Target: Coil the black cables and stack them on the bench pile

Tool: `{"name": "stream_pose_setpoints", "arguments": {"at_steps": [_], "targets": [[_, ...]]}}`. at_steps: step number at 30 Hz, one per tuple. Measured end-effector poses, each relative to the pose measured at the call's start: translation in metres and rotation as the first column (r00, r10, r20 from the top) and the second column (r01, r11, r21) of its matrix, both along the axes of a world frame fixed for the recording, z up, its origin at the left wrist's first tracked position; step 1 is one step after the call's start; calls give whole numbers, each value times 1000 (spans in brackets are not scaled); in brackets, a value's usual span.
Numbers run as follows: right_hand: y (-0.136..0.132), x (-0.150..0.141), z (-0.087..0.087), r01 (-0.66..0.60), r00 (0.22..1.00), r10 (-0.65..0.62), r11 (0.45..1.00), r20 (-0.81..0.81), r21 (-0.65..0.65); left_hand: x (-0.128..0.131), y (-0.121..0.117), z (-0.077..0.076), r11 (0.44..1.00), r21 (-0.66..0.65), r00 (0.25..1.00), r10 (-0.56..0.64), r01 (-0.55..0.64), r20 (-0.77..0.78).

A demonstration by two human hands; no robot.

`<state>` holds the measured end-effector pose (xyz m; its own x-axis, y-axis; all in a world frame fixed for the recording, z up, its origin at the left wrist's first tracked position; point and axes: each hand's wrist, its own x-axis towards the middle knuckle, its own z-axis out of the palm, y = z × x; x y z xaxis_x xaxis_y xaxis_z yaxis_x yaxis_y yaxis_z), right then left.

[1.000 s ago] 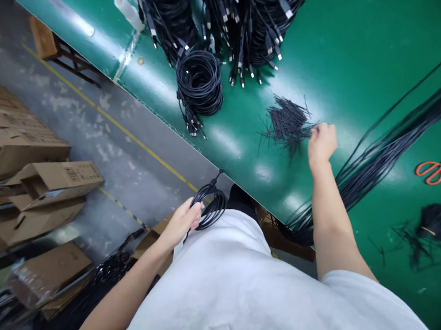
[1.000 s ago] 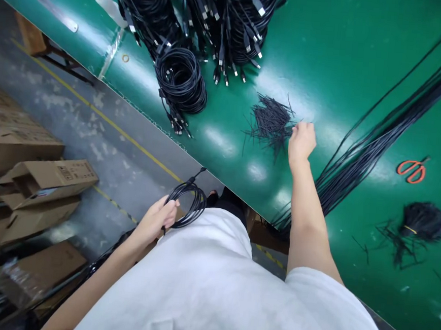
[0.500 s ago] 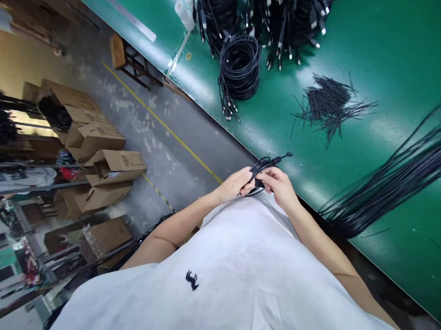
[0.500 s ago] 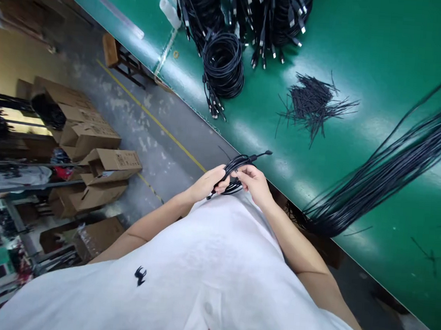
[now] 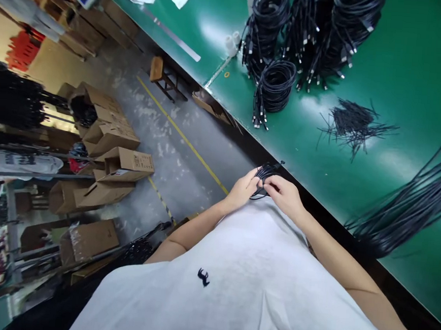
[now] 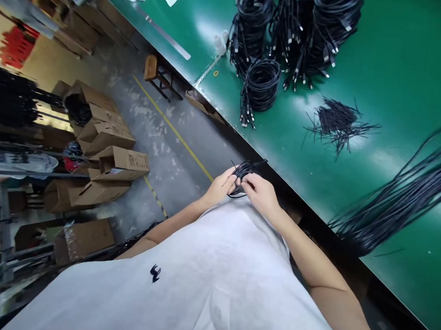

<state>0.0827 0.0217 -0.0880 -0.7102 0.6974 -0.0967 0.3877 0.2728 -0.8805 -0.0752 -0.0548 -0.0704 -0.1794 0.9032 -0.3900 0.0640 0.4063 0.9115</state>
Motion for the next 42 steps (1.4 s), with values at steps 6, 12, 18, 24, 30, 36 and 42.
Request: {"name": "stream_pose_setpoints", "arguments": {"at_steps": [6, 12, 18, 24, 30, 36, 42], "targets": [[20, -13, 20, -435, 886, 377, 470, 271, 768, -2, -11, -1, 999, 10, 984, -32, 34, -175], [19, -18, 19, -544, 804, 369, 142, 466, 827, -11, -12, -14, 995, -89, 981, -34, 52, 192], [-5, -19, 31, -707, 704, 148, 45, 695, 706, -16, -10, -13, 985, -151, 958, -38, 84, 285], [2, -28, 49, -836, 522, 252, 339, 815, 431, -3, -3, -1, 975, -146, 978, -148, 170, 149], [49, -36, 59, -654, 553, 293, 732, 780, 189, 5, 24, -16, 989, -116, 986, -71, 89, 151], [73, -45, 65, -570, 635, 199, 773, 746, 279, -14, 58, -21, 992, 77, 950, -121, 103, 288], [72, -46, 52, -585, 593, 180, 767, 785, 266, -19, 75, -22, 914, -35, 528, -265, 405, -807]]}}
